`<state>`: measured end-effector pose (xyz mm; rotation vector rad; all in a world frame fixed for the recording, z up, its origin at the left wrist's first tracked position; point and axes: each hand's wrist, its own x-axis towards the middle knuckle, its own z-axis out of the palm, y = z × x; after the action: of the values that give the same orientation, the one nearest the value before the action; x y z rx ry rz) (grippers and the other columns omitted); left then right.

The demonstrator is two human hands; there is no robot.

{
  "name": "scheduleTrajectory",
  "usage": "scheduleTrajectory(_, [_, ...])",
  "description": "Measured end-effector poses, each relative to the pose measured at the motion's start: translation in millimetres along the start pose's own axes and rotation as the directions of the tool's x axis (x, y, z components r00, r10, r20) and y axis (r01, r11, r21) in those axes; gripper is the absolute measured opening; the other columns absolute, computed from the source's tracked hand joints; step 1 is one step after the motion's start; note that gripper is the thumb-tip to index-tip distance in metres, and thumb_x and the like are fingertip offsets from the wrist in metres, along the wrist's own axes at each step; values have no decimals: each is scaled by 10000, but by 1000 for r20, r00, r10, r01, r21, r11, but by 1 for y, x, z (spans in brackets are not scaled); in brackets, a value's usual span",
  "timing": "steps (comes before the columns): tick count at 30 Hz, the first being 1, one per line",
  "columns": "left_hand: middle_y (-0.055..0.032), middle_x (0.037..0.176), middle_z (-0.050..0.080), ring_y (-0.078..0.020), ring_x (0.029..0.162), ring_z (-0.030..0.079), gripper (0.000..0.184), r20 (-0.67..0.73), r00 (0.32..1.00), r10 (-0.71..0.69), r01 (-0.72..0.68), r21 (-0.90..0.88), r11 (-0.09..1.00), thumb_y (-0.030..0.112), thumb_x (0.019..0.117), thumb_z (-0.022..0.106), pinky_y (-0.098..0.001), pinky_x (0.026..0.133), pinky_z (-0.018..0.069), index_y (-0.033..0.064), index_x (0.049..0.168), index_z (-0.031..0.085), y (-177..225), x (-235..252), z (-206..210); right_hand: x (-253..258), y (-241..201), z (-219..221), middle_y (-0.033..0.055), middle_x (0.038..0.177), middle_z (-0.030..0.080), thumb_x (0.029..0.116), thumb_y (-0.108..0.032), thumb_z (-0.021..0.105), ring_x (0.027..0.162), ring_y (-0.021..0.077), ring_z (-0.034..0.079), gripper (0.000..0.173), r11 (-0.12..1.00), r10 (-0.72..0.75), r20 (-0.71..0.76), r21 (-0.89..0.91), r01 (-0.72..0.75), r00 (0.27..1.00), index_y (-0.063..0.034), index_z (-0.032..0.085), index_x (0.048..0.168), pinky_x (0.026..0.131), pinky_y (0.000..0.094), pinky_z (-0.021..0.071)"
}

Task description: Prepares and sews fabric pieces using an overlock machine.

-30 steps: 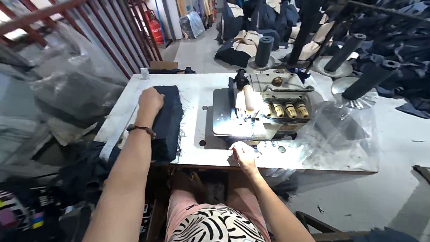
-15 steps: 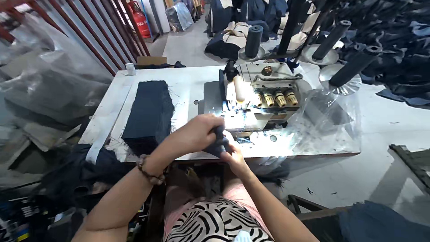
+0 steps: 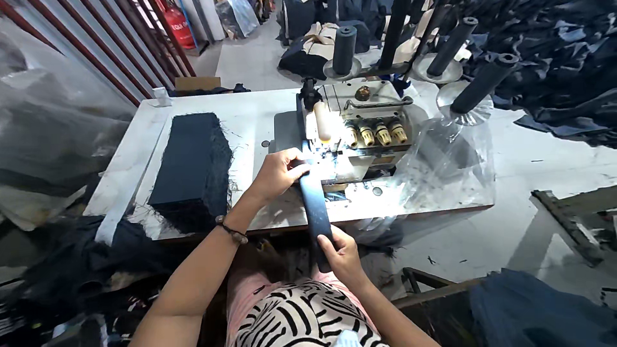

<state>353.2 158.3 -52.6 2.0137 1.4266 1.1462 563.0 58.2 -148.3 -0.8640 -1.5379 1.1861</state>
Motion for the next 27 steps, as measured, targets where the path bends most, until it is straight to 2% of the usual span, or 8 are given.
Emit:
scheduleTrajectory(4, [-159, 912, 714, -222, 796, 698, 105, -48, 985, 164, -149, 227, 962, 51, 928, 708, -362, 767, 575, -26, 998, 694, -4, -6, 13, -6, -3, 1, 38, 906, 709, 1003, -70, 486, 811, -9, 670, 246, 999, 38, -34, -11, -39, 999, 35, 706, 969, 770, 169, 568])
scheduleTrajectory(7, [-148, 927, 699, -236, 789, 696, 162, -89, 965, 248, -213, 291, 933, 54, 917, 731, -376, 727, 581, 10, 1055, 657, -13, -20, 25, -9, 0, 1, 30, 886, 701, 1011, -70, 465, 791, -8, 665, 263, 997, 73, -53, 11, -73, 996, 29, 700, 950, 754, 171, 567])
scheduleTrajectory(10, [-165, 1065, 699, -259, 930, 703, 218, -115, 965, 233, -197, 266, 944, 53, 914, 732, -401, 846, 583, 7, 1121, 679, -5, -20, 30, -16, 1, 2, 14, 859, 692, 1007, -72, 462, 767, -20, 656, 261, 997, 78, -47, 28, -77, 996, 18, 693, 926, 732, 162, 562])
scheduleTrajectory(12, [-147, 1134, 702, -289, 1058, 670, 148, -137, 967, 213, -168, 282, 944, 112, 919, 737, -454, 927, 537, 40, 1047, 748, -2, -18, 32, -22, 1, 1, 15, 859, 692, 1003, -73, 462, 769, -25, 655, 262, 997, 71, -31, 19, -70, 997, 22, 692, 921, 736, 156, 560])
scheduleTrajectory(14, [-131, 1132, 719, -327, 1085, 656, 142, -155, 970, 187, -122, 353, 928, 198, 928, 730, -526, 902, 515, 74, 979, 778, -3, -16, 34, -26, 4, 0, 19, 869, 701, 1006, -76, 462, 774, -22, 662, 263, 998, 69, -30, 14, -68, 997, 25, 695, 937, 740, 158, 564])
scheduleTrajectory(17, [-137, 1164, 695, -350, 1116, 631, 176, -158, 975, 158, -82, 402, 912, 249, 921, 747, -553, 896, 502, 85, 978, 778, 0, -13, 33, -21, 6, 2, 29, 886, 703, 1005, -69, 457, 787, -20, 666, 265, 998, 61, -50, 18, -60, 997, 36, 692, 946, 750, 157, 566])
scheduleTrajectory(22, [-134, 1099, 707, -347, 1070, 648, 148, -145, 973, 180, -109, 400, 910, 210, 891, 783, -567, 905, 501, 83, 962, 755, -1, -9, 28, -1, 3, 6, 20, 851, 693, 1006, -60, 461, 777, -23, 660, 251, 999, 42, -71, 23, -41, 997, 39, 684, 948, 741, 158, 561])
scheduleTrajectory(27, [-121, 998, 735, -323, 983, 690, 133, -76, 990, 117, -73, 427, 901, 207, 923, 755, -566, 870, 520, 91, 987, 768, 8, -13, 22, 27, 5, 13, -58, 682, 614, 1011, -60, 480, 653, -49, 598, 290, 996, 80, -128, 46, -74, 989, -41, 645, 774, 637, 147, 508])
